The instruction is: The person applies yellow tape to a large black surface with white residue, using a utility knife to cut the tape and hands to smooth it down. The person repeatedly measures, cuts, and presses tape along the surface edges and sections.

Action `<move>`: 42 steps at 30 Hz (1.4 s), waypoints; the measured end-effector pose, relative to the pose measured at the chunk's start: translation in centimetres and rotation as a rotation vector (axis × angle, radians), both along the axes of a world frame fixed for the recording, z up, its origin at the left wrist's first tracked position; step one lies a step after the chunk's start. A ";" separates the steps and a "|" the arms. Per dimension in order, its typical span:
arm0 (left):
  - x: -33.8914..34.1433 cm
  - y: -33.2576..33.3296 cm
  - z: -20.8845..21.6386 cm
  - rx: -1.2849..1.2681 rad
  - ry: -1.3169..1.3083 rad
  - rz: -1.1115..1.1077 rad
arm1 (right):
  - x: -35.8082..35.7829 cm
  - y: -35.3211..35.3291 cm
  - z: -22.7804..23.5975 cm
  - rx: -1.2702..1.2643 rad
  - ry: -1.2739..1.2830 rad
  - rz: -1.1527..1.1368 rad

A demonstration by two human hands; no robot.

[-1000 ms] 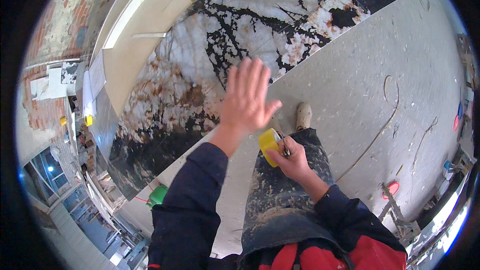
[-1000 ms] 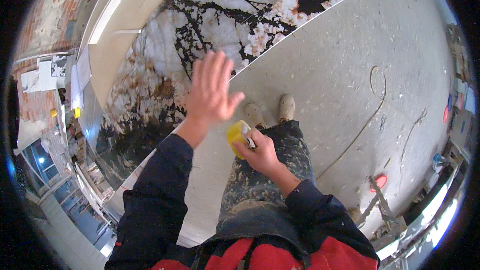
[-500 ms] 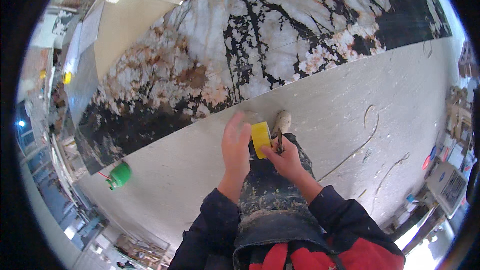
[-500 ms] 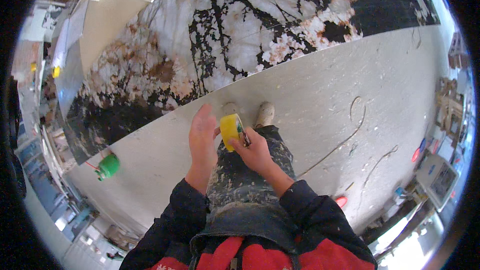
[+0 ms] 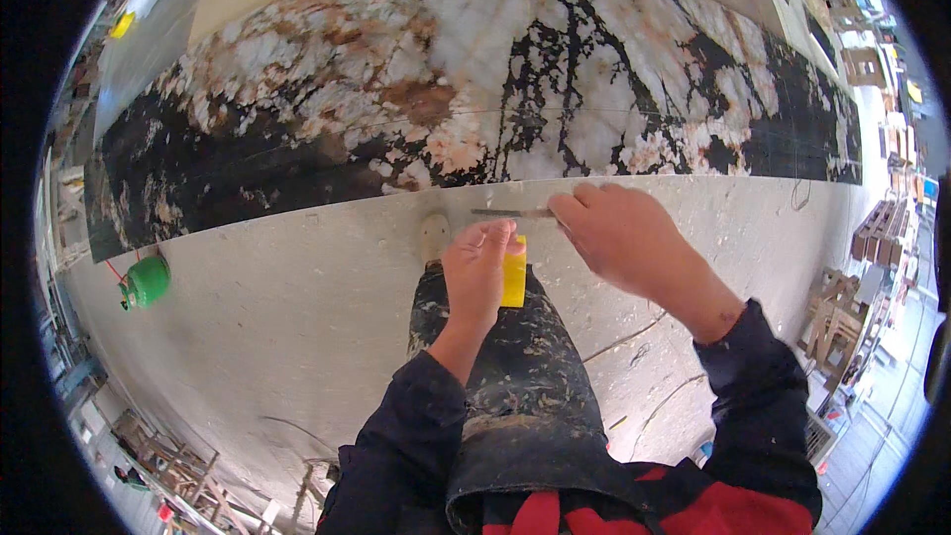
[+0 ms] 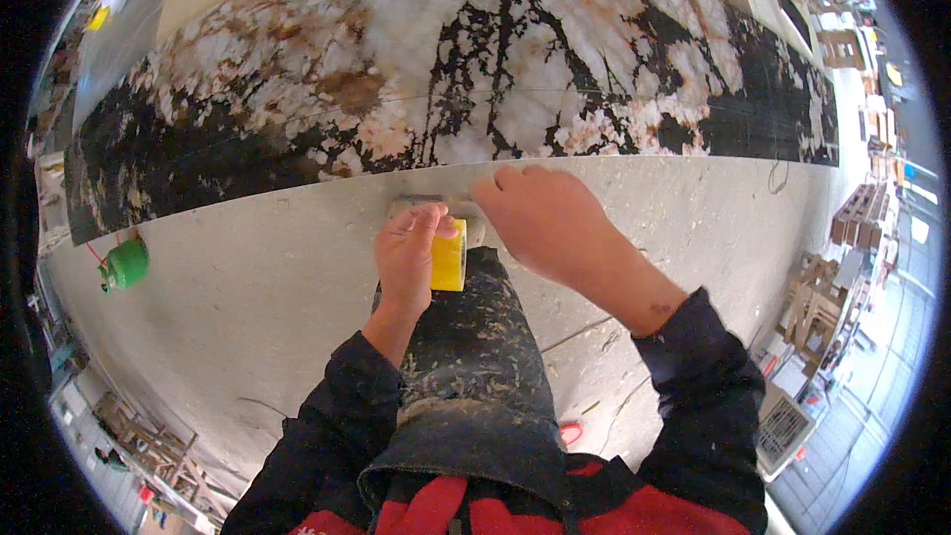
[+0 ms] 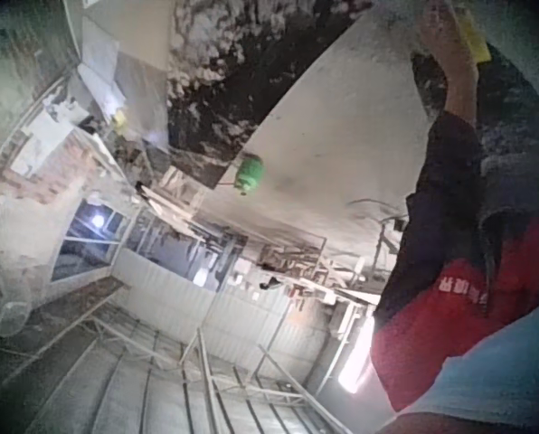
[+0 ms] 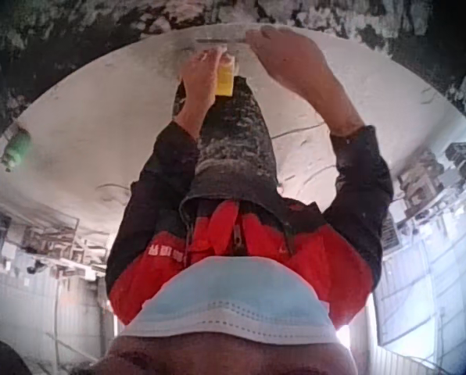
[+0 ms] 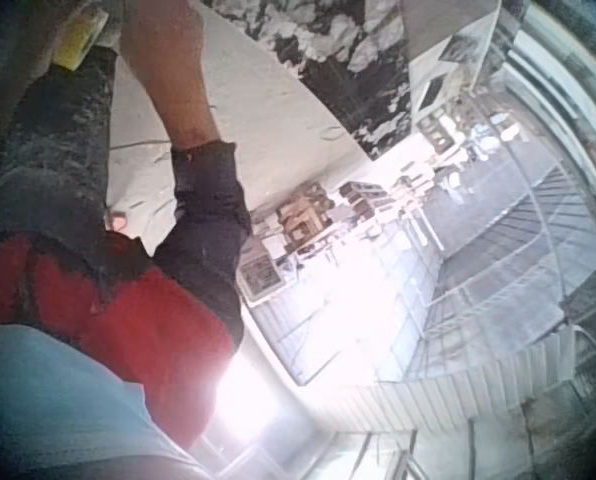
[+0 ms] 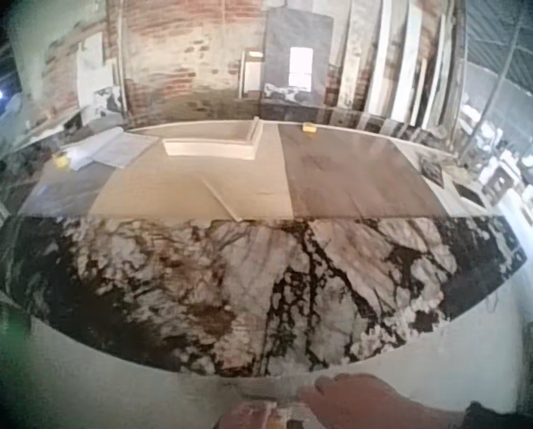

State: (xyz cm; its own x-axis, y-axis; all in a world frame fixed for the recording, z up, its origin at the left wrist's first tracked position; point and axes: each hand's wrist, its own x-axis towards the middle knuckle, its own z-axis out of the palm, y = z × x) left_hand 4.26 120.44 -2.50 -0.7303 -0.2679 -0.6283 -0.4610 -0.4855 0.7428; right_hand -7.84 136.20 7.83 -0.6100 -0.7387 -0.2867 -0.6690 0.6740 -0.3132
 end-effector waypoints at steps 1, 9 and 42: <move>0.0 0.1 0.0 -0.012 -0.001 0.012 | -1.0 -0.9 0.4 -0.028 0.059 0.085; -0.5 0.9 0.8 0.069 -0.082 -0.011 | -4.6 -0.6 0.9 0.144 0.161 0.145; 3.6 -66.4 7.5 -0.185 0.062 -0.541 | 24.4 -57.9 -1.8 -0.882 -0.904 -0.949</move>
State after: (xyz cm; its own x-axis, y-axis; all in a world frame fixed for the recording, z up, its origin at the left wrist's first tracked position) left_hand 7.91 54.01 4.98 -0.8283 0.0528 -0.5578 -0.5601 -0.0518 0.8268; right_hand 16.58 78.29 5.98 -0.8011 -0.3271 -0.5012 0.4912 0.1192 -0.8629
